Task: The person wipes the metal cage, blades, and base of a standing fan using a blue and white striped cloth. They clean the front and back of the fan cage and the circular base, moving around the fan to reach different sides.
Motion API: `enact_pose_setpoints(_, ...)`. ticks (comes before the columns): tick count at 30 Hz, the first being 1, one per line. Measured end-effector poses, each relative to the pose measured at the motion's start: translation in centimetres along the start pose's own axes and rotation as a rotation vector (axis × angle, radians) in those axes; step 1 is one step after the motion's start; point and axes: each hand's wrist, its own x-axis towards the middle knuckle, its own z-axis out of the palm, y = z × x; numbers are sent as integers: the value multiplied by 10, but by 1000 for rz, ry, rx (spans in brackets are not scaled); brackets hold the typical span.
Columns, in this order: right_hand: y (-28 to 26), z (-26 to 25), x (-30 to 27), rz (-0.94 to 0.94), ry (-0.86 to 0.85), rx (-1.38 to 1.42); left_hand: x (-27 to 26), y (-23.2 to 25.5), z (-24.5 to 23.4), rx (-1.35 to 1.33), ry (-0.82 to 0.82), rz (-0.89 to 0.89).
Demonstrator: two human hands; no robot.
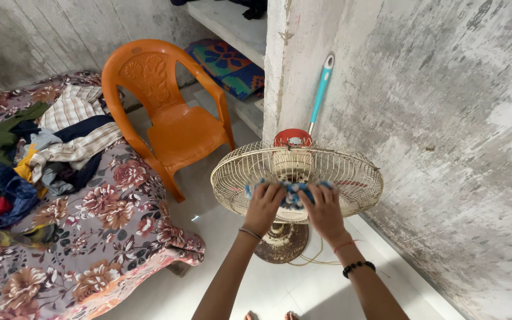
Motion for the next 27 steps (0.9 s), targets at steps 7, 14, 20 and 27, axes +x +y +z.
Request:
enact_pose_setpoints(7, -13, 5, -30, -161, -267, 6, -51, -15, 28, -17, -213, -43)
enact_pose_setpoints(14, -54, -30, 60, -262, 112, 103, -40, -44, -18, 15, 100, -265)
enact_pose_setpoints(20, -59, -59, 138, -288, 53, 58, 6, -66, -64, -66, 222, -394)
enact_pose_setpoints(27, -48, -28, 113, -314, 54, 5, -8, -73, -23, -138, 225, -428)
